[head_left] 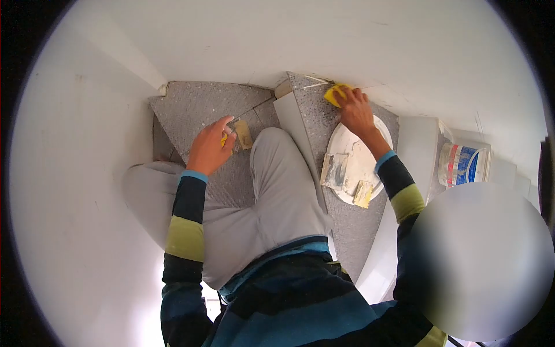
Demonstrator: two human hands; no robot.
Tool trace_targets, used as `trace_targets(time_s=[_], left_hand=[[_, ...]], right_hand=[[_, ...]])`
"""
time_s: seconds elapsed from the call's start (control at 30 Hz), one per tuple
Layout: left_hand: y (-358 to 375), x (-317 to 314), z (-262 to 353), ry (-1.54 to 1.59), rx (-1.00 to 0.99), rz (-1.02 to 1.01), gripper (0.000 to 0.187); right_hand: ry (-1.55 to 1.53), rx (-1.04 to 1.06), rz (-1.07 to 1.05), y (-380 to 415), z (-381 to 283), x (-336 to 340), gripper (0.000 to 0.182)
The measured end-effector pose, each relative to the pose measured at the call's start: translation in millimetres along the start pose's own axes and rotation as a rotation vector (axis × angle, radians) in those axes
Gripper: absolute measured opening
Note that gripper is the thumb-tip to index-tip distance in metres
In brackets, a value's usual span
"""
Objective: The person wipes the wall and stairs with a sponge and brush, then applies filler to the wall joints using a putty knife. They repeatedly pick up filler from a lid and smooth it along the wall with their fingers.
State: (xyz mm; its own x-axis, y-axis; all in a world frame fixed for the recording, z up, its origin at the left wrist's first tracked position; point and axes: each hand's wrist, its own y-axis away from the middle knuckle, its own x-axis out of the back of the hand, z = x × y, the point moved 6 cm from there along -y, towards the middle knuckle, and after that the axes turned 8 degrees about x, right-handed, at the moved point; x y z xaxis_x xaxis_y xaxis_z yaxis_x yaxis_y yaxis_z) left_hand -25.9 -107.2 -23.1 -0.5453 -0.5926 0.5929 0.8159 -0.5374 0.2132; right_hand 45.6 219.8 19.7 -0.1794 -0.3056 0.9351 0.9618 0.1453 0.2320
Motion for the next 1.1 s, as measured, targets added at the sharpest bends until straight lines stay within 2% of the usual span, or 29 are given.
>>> trace_targets(time_s=[0.03, 0.1, 0.13, 0.2, 0.27, 0.33, 0.37, 0.4, 0.43, 0.47, 0.5, 0.53, 0.57, 0.6, 0.63, 0.67, 0.7, 0.8, 0.87, 0.93, 1.0, 1.1], left_hand=[[0.7, 0.2, 0.3, -0.003, -0.018, 0.010, 0.036], [1.9, 0.9, 0.6, -0.003, -0.026, 0.023, 0.037], [2.2, 0.9, 2.4, -0.004, -0.022, 0.005, 0.037], [-1.0, -0.2, 3.8, -0.012, -0.011, -0.005, 0.037], [-3.8, -3.6, -0.8, -0.067, -0.083, 0.010, 0.040], [-5.0, -4.7, -6.1, -0.013, -0.055, -0.001, 0.041], [-5.4, -7.4, -10.1, -0.025, -0.132, 0.065, 0.042], [-6.2, -6.8, -13.0, -0.022, -0.043, 0.073, 0.042], [-7.1, -3.9, -13.4, -0.026, -0.030, 0.046, 0.042], [-5.7, -1.4, -12.6, -0.047, -0.028, 0.082, 0.044], [-4.7, 3.0, -10.1, -0.031, 0.028, 0.025, 0.048], [-8.3, -3.1, -14.2, -0.001, -0.056, 0.114, 0.050], [-16.3, -12.0, -16.8, -0.046, -0.033, 0.162, 0.043], [-24.4, -17.5, -17.0, -0.126, 0.052, -0.007, 0.033], [-17.8, -9.1, -16.1, -0.085, 0.016, 0.102, 0.027], [-24.1, -17.0, -21.5, -0.118, 0.061, 0.034, 0.029], [-32.5, -24.5, -25.0, -0.120, 0.038, 0.117, 0.028], [-52.1, -35.4, -28.9, -0.125, 0.057, 0.147, 0.028], [-51.9, -29.8, -24.7, -0.112, 0.080, 0.192, 0.028], [-40.7, -21.6, -20.8, -0.102, 0.140, 0.093, 0.029], [-37.6, -19.1, -21.9, -0.078, 0.140, 0.163, 0.028], [-29.4, -12.0, -19.3, -0.065, 0.115, 0.225, 0.028]], right_hand=[[0.001, 0.008, -0.005, 2.8, -5.4, 5.6, 0.059], [-0.083, -0.153, 0.136, 8.0, -5.8, 24.1, 0.059], [-0.086, -0.146, 0.134, 7.4, -12.4, 27.9, 0.059], [-0.186, 0.141, 0.270, -0.6, -43.4, 43.3, 0.057], [-0.236, 0.224, 0.240, -12.3, -53.6, 34.5, 0.056], [-0.132, 0.326, 0.329, -23.4, -41.4, -4.2, 0.055], [-0.165, 0.164, 0.233, -24.6, -28.1, -23.2, 0.047], [-0.090, 0.105, 0.189, -22.4, -17.7, -27.2, 0.046], [-0.073, 0.150, 0.219, -20.3, -3.1, -36.3, 0.046], [0.023, 0.073, 0.005, -18.9, -16.9, -6.0, 0.046], [0.150, 0.063, -0.033, -14.2, -6.7, -16.3, 0.043], [0.156, -0.007, -0.138, -10.8, -2.9, -11.7, 0.042], [0.066, 0.010, -0.025, -5.6, 5.7, -7.4, 0.039], [-0.026, 0.109, 0.152, 0.3, 6.4, 4.9, 0.038], [-0.298, -0.037, 0.182, 6.6, -13.6, 37.3, 0.039], [-0.383, -0.004, 0.210, 10.2, -14.6, 44.6, 0.040], [-0.347, -0.004, 0.150, 14.5, -22.4, 60.6, 0.042], [-0.347, 0.066, 0.232, 34.1, -10.0, 79.7, 0.043], [-0.297, 0.025, 0.220, 48.5, 10.8, 88.4, 0.044], [-0.317, -0.007, 0.233, 65.6, 39.4, 91.9, 0.046], [-0.404, -0.031, 0.275, 81.3, 65.5, 95.4, 0.050], [-0.294, 0.048, 0.360, 99.0, 90.2, 110.2, 0.053]])
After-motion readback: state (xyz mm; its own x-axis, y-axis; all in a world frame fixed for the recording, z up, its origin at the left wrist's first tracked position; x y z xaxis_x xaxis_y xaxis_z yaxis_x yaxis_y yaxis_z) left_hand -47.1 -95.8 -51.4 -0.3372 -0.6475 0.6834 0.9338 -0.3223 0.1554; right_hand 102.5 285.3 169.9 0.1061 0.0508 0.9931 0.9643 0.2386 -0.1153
